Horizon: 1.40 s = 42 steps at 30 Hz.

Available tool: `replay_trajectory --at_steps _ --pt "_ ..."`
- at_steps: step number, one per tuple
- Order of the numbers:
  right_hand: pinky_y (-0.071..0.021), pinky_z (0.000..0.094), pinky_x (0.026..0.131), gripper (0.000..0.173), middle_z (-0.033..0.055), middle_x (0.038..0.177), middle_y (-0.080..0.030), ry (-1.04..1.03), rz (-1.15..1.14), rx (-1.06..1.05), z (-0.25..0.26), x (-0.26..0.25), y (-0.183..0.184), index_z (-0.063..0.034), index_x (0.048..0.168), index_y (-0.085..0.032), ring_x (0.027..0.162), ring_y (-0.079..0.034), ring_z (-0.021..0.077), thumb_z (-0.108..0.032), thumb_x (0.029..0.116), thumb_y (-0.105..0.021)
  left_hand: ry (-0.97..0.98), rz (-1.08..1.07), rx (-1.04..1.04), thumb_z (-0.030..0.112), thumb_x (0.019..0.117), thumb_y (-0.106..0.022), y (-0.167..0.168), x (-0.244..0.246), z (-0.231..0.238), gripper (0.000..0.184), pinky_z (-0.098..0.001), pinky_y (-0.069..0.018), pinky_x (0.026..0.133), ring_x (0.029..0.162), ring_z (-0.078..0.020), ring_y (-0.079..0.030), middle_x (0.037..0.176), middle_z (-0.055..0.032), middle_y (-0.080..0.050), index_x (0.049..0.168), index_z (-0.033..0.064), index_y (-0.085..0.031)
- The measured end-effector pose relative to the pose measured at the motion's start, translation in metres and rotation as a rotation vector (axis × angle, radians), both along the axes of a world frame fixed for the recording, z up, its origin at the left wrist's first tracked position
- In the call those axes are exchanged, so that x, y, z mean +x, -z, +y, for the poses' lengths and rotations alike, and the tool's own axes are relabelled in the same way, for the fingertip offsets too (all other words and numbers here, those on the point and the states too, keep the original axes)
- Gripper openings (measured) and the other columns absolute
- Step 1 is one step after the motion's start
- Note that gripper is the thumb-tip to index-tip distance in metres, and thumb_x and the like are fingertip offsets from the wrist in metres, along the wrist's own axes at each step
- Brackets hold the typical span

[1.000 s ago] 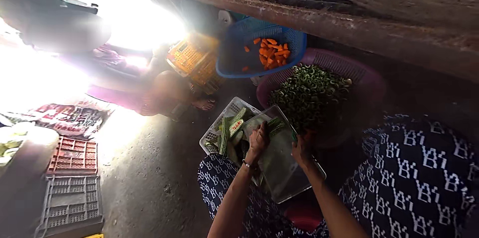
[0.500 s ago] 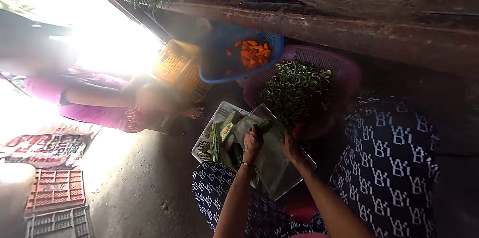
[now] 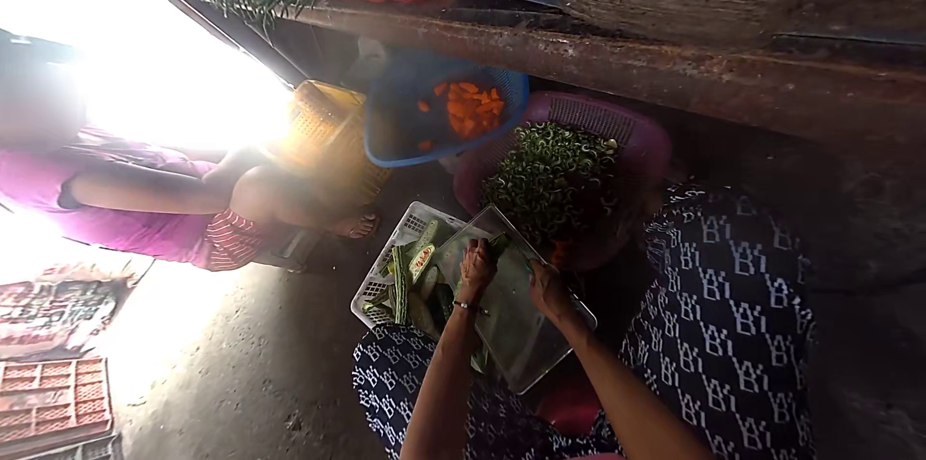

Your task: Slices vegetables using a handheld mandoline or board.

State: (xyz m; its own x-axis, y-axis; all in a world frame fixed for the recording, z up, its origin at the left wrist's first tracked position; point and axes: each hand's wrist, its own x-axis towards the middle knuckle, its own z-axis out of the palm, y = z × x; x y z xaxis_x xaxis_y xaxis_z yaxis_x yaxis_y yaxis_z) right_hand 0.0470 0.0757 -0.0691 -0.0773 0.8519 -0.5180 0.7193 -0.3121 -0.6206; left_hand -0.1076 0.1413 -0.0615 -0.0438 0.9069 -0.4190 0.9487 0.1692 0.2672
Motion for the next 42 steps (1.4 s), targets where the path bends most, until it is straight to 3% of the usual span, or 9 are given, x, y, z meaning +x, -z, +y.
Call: replay_trajectory --at_steps 3,9,13,19,27,31,34,38,42 --pt "-0.0465 0.0502 0.108 0.047 0.0292 0.138 -0.058 -0.007 -0.014 0.006 -0.001 -0.001 -0.002 0.0 0.152 -0.043 0.127 -0.059 0.0413 -0.01 0.1065 -0.046 0.017 -0.055 0.034 0.023 0.0889 -0.077 -0.003 0.003 -0.001 0.074 -0.061 -0.044 0.106 0.137 -0.0452 -0.047 0.15 -0.0257 -0.046 0.152 0.0048 -0.043" --pt "-0.0472 0.0491 0.107 0.047 0.0283 0.136 -0.059 -0.026 -0.062 0.036 -0.001 -0.007 0.003 -0.0011 0.152 -0.043 0.126 -0.06 0.04 -0.01 0.1062 -0.046 0.074 -0.037 0.031 0.009 0.0955 -0.063 -0.004 0.015 0.005 0.055 -0.0593 -0.0463 0.103 0.132 -0.042 -0.053 0.145 -0.0217 -0.054 0.149 0.0071 -0.049" --pt "-0.0477 0.0488 0.106 0.048 0.028 0.137 -0.058 -0.045 -0.099 0.05 -0.003 -0.009 0.0 -0.0018 0.153 -0.042 0.125 -0.061 0.0403 -0.01 0.1059 -0.046 0.06 -0.108 0.043 0.013 0.0973 -0.061 -0.002 0.008 0.013 0.046 -0.057 -0.0475 0.104 0.127 -0.0403 -0.058 0.138 -0.0234 -0.059 0.142 0.0041 -0.054" --pt "-0.0514 0.051 0.1 0.049 0.0281 0.139 -0.056 -0.065 -0.152 0.025 0.0 -0.006 -0.006 -0.0027 0.153 -0.042 0.12 -0.063 0.0416 -0.006 0.1044 -0.047 0.072 -0.089 0.099 0.016 0.0933 -0.068 0.007 0.007 0.01 0.055 -0.0547 -0.0454 0.107 0.132 -0.0423 -0.053 0.141 -0.0258 -0.055 0.144 0.0015 -0.052" --pt "-0.0536 0.0502 0.095 0.047 0.0277 0.137 -0.056 -0.113 -0.18 0.019 -0.007 -0.007 -0.011 0.0013 0.153 -0.038 0.115 -0.065 0.0417 -0.006 0.106 -0.043 0.212 0.027 0.069 0.003 0.0899 -0.065 0.008 0.004 0.012 0.053 -0.0566 -0.0454 0.105 0.131 -0.0428 -0.054 0.139 -0.0247 -0.056 0.142 0.0032 -0.055" --pt "-0.0533 0.0505 0.096 0.049 0.0268 0.142 -0.054 -0.135 -0.177 0.004 -0.01 -0.011 -0.015 0.0018 0.155 -0.034 0.117 -0.065 0.0409 -0.006 0.1065 -0.041 0.148 0.058 -0.017 0.014 0.0936 -0.066 -0.003 0.007 0.008 0.067 -0.0689 -0.0365 0.106 0.14 -0.0463 -0.041 0.152 -0.0225 -0.045 0.156 0.0122 -0.041" --pt "-0.0538 0.0511 0.094 0.051 0.026 0.14 -0.056 -0.136 -0.194 0.022 -0.01 -0.011 -0.014 0.0 0.156 -0.033 0.115 -0.066 0.0412 -0.007 0.1066 -0.041 0.152 -0.035 -0.048 0.007 0.0938 -0.061 -0.01 0.002 0.006 0.08 -0.0684 -0.0352 0.108 0.143 -0.0471 -0.036 0.157 -0.0239 -0.036 0.163 0.0144 -0.023" --pt "-0.0537 0.0517 0.093 0.056 0.0251 0.139 -0.057 -0.16 -0.242 0.005 -0.01 -0.013 -0.017 -0.0065 0.162 -0.026 0.113 -0.067 0.0412 -0.007 0.1076 -0.039 0.196 -0.08 0.038 -0.001 0.0919 -0.063 0.0 -0.005 0.004 0.064 -0.065 -0.0415 0.106 0.134 -0.0444 -0.051 0.147 -0.0232 -0.052 0.153 0.0079 -0.045" --pt "-0.0539 0.0509 0.093 0.048 0.0263 0.136 -0.058 -0.147 -0.324 -0.032 -0.011 -0.014 -0.017 0.0004 0.154 -0.034 0.113 -0.067 0.0407 -0.009 0.1075 -0.038 0.169 -0.011 -0.07 0.003 0.0942 -0.062 -0.007 0.004 0.011 0.057 -0.0661 -0.046 0.1 0.133 -0.0435 -0.051 0.148 -0.0204 -0.051 0.149 0.0111 -0.049"
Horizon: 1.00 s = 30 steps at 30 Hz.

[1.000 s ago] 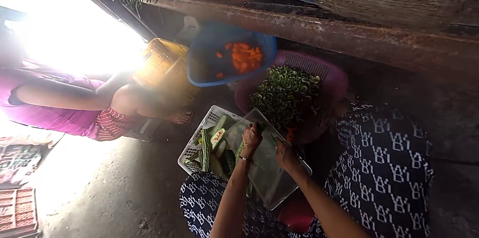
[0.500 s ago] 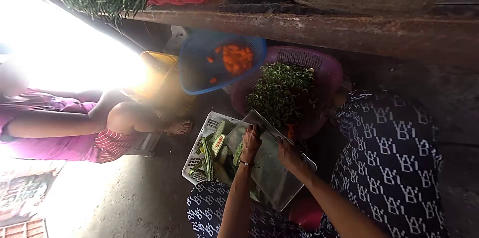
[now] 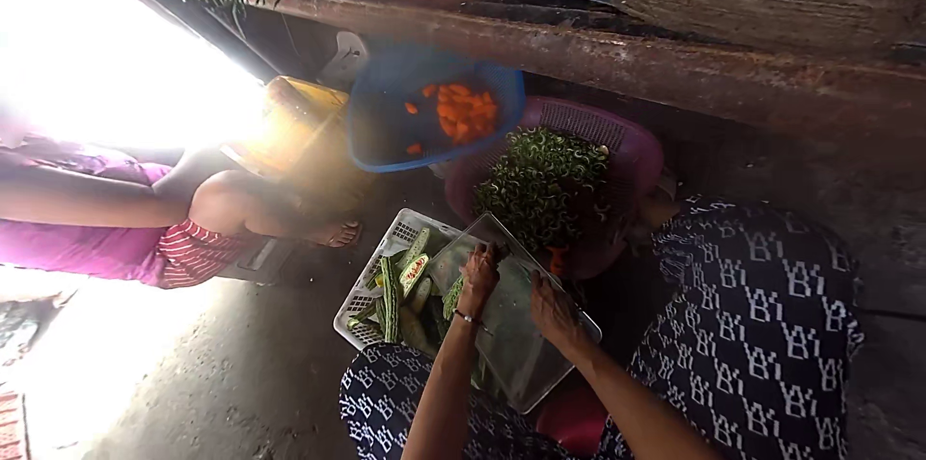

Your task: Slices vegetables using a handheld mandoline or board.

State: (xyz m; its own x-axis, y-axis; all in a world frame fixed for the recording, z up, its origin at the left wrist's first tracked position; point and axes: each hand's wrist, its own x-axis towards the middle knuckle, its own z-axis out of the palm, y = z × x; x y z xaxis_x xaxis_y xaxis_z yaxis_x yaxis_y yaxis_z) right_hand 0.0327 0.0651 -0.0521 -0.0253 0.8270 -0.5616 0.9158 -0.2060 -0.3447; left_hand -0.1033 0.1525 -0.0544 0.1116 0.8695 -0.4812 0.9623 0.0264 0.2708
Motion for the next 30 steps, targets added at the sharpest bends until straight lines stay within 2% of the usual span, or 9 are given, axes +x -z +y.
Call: replay_trajectory --at_steps 2,5,10,13,16,20,24,30 --pt "-0.0538 0.0524 0.091 0.044 0.0264 0.133 -0.06 0.033 -0.057 0.022 -0.001 -0.001 -0.004 0.0011 0.151 -0.039 0.112 -0.067 0.0415 -0.01 0.1077 -0.037 -0.019 -0.007 -0.025 0.006 0.0952 -0.062 -0.001 0.001 0.003 0.054 -0.0636 -0.0479 0.1 0.132 -0.0439 -0.052 0.147 -0.0213 -0.051 0.147 0.01 -0.051" --pt "-0.0547 0.0528 0.086 0.045 0.0255 0.125 -0.065 0.019 -0.123 0.089 -0.002 -0.005 -0.012 -0.0031 0.152 -0.041 0.104 -0.07 0.0422 -0.012 0.1083 -0.037 -0.034 -0.014 -0.048 0.009 0.0962 -0.063 -0.002 0.001 0.007 0.051 -0.062 -0.0496 0.099 0.131 -0.0447 -0.053 0.146 -0.022 -0.051 0.146 0.0099 -0.051" --pt "-0.0557 0.0508 0.086 0.048 0.024 0.127 -0.065 -0.052 -0.196 0.037 0.0 -0.012 -0.013 -0.0069 0.156 -0.035 0.104 -0.07 0.0405 -0.012 0.1083 -0.037 -0.036 -0.006 -0.073 0.008 0.0956 -0.062 0.001 0.003 0.01 0.056 -0.0648 -0.0507 0.094 0.132 -0.0468 -0.052 0.147 -0.0213 -0.05 0.149 0.0154 -0.049" --pt "-0.0563 0.0507 0.083 0.046 0.0232 0.124 -0.066 -0.054 -0.22 0.083 -0.001 -0.014 -0.009 -0.0061 0.154 -0.039 0.101 -0.071 0.0397 -0.012 0.1081 -0.037 -0.027 0.003 -0.088 0.007 0.096 -0.061 0.001 0.003 0.01 0.059 -0.0663 -0.0511 0.092 0.134 -0.0485 -0.049 0.151 -0.0207 -0.046 0.152 0.017 -0.046" --pt "-0.0561 0.0512 0.084 0.046 0.0228 0.127 -0.066 -0.054 -0.237 0.077 0.0 -0.014 -0.01 -0.0074 0.155 -0.039 0.101 -0.071 0.0395 -0.013 0.1091 -0.036 -0.048 0.012 -0.094 0.007 0.0964 -0.059 -0.001 0.006 0.009 0.059 -0.069 -0.0516 0.087 0.135 -0.049 -0.047 0.155 -0.0187 -0.043 0.153 0.0193 -0.045" --pt "-0.055 0.0531 0.087 0.048 0.0224 0.123 -0.067 -0.067 -0.25 -0.02 0.006 -0.017 -0.015 -0.011 0.158 -0.034 0.106 -0.07 0.0406 -0.015 0.1099 -0.034 -0.058 -0.024 -0.073 0.007 0.0969 -0.059 0.001 0.005 0.008 0.056 -0.0695 -0.0509 0.087 0.136 -0.0495 -0.046 0.156 -0.0175 -0.042 0.151 0.0186 -0.048" --pt "-0.0545 0.053 0.09 0.046 0.0208 0.114 -0.072 -0.042 -0.276 -0.049 0.01 -0.017 -0.011 -0.0063 0.152 -0.04 0.109 -0.07 0.0389 -0.028 0.1126 -0.03 -0.056 -0.023 -0.086 0.007 0.0968 -0.058 -0.001 0.004 0.008 0.053 -0.0682 -0.0519 0.087 0.136 -0.0483 -0.046 0.155 -0.0162 -0.044 0.148 0.0169 -0.05" --pt "-0.0546 0.0521 0.091 0.047 0.0207 0.114 -0.072 -0.054 -0.296 -0.088 0.016 -0.02 -0.01 -0.006 0.152 -0.039 0.11 -0.07 0.0382 -0.03 0.1132 -0.027 -0.045 -0.021 -0.091 0.007 0.0971 -0.058 -0.001 0.003 0.011 0.05 -0.0671 -0.0523 0.087 0.135 -0.0481 -0.047 0.154 -0.0163 -0.045 0.146 0.0144 -0.052"
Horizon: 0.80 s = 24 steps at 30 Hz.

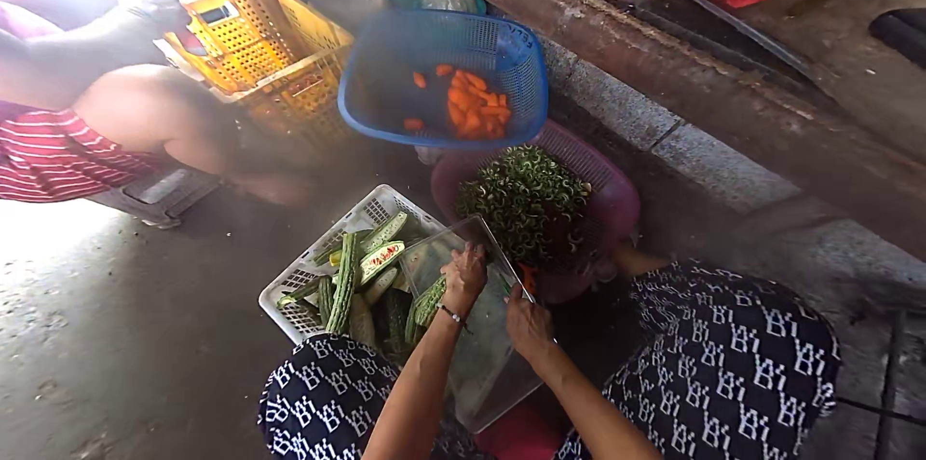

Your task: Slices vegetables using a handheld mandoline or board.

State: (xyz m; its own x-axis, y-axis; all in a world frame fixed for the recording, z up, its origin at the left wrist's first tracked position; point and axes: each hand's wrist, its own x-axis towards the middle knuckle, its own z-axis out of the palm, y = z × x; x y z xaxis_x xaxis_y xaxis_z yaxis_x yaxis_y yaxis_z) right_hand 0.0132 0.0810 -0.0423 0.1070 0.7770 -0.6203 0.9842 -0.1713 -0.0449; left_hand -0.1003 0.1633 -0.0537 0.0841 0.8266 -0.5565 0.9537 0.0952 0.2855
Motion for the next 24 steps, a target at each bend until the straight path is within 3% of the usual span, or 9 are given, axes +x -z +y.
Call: replay_trajectory --at_steps 6,14,24 --pt "-0.0545 0.0528 0.092 0.048 0.0208 0.115 -0.071 0.008 0.04 -0.012 0.005 0.003 0.001 -0.0062 0.151 -0.04 0.111 -0.07 0.0385 -0.033 0.1131 -0.027 -0.002 0.014 0.009 0.004 0.0967 -0.056 0.001 0.001 -0.002 0.051 -0.066 -0.0529 0.086 0.135 -0.0477 -0.047 0.154 -0.0164 -0.044 0.146 0.0135 -0.051" --pt "-0.0512 0.0528 0.099 0.047 0.0243 0.13 -0.064 0.003 0.114 -0.035 0.036 -0.009 0.008 -0.0014 0.154 -0.033 0.123 -0.063 0.0389 -0.023 0.1122 -0.031 0.004 0.011 0.039 0.004 0.096 -0.058 0.003 0.0 -0.003 0.051 -0.0648 -0.0526 0.088 0.135 -0.0465 -0.048 0.154 -0.0166 -0.045 0.146 0.0134 -0.053" --pt "-0.053 0.0552 0.095 0.047 0.023 0.12 -0.069 0.088 0.099 -0.067 -0.023 0.021 0.008 -0.0053 0.154 -0.038 0.114 -0.068 0.0404 -0.026 0.1114 -0.033 -0.023 0.01 0.025 0.006 0.0949 -0.06 0.002 0.001 -0.003 0.051 -0.0633 -0.0525 0.091 0.134 -0.0453 -0.049 0.149 -0.0188 -0.048 0.145 0.0126 -0.053"
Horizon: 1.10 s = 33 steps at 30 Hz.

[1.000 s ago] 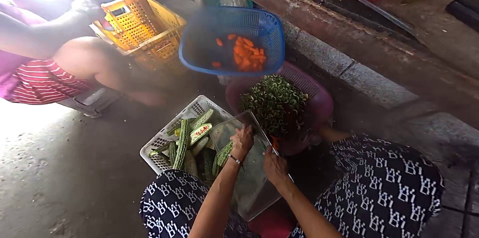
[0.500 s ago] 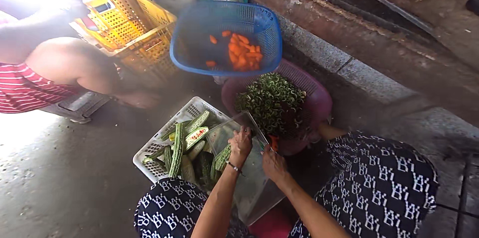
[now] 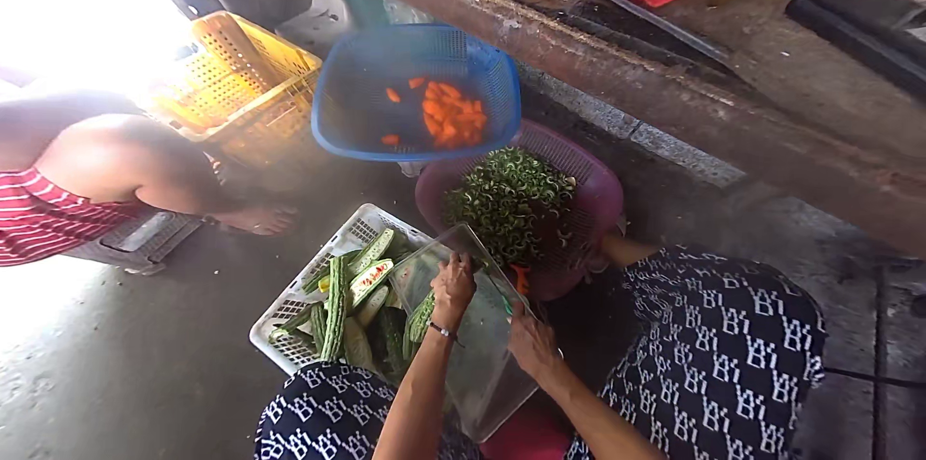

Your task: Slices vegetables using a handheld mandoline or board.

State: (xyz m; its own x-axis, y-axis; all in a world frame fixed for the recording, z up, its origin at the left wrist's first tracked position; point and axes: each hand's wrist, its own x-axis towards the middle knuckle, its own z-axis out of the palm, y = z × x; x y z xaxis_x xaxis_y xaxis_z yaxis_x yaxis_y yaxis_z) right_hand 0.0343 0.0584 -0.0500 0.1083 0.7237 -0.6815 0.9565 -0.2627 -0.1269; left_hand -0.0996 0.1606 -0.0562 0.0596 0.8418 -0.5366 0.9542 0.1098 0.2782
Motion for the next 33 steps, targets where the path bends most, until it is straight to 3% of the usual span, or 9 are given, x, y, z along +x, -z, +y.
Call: replay_trajectory --at_steps 5,16,24,28,33 --pt "-0.0545 0.0541 0.091 0.047 0.0226 0.114 -0.071 -0.01 0.027 0.136 0.017 -0.009 -0.018 -0.0047 0.151 -0.041 0.109 -0.07 0.0404 -0.028 0.1125 -0.03 0.008 0.043 -0.002 0.006 0.0946 -0.061 -0.004 0.004 0.001 0.05 -0.0636 -0.052 0.092 0.134 -0.0452 -0.05 0.15 -0.018 -0.049 0.144 0.0112 -0.054" --pt "-0.0554 0.052 0.09 0.045 0.0219 0.114 -0.071 -0.067 -0.027 0.037 0.027 -0.025 -0.016 -0.0061 0.154 -0.036 0.108 -0.071 0.0394 -0.016 0.1101 -0.032 0.037 0.076 0.029 0.003 0.0977 -0.055 -0.004 0.008 -0.001 0.049 -0.0622 -0.0528 0.091 0.131 -0.0461 -0.053 0.15 -0.0186 -0.05 0.146 0.0091 -0.052" --pt "-0.0497 0.0558 0.101 0.048 0.0256 0.133 -0.063 -0.039 0.147 0.035 0.052 -0.016 0.003 -0.0016 0.153 -0.036 0.124 -0.062 0.0407 -0.025 0.1118 -0.033 0.039 0.067 0.043 0.002 0.0943 -0.058 -0.003 0.006 -0.005 0.049 -0.0627 -0.0519 0.091 0.132 -0.0454 -0.052 0.148 -0.0186 -0.051 0.143 0.0082 -0.055" --pt "-0.0527 0.055 0.094 0.048 0.0246 0.115 -0.07 -0.027 0.096 0.183 0.045 -0.013 -0.007 -0.0027 0.15 -0.041 0.112 -0.068 0.0417 -0.03 0.1128 -0.029 0.034 0.075 0.041 0.002 0.095 -0.057 -0.003 0.005 -0.003 0.05 -0.0632 -0.0516 0.092 0.131 -0.0461 -0.052 0.149 -0.0191 -0.05 0.145 0.0094 -0.054" --pt "-0.0551 0.0536 0.088 0.047 0.0223 0.109 -0.073 -0.047 0.049 0.129 0.023 -0.02 -0.01 -0.0056 0.151 -0.042 0.105 -0.072 0.0403 -0.029 0.113 -0.029 0.047 0.079 0.027 0.003 0.0953 -0.057 -0.005 0.006 -0.002 0.051 -0.0614 -0.0514 0.094 0.132 -0.0445 -0.052 0.149 -0.0195 -0.05 0.145 0.0075 -0.053"
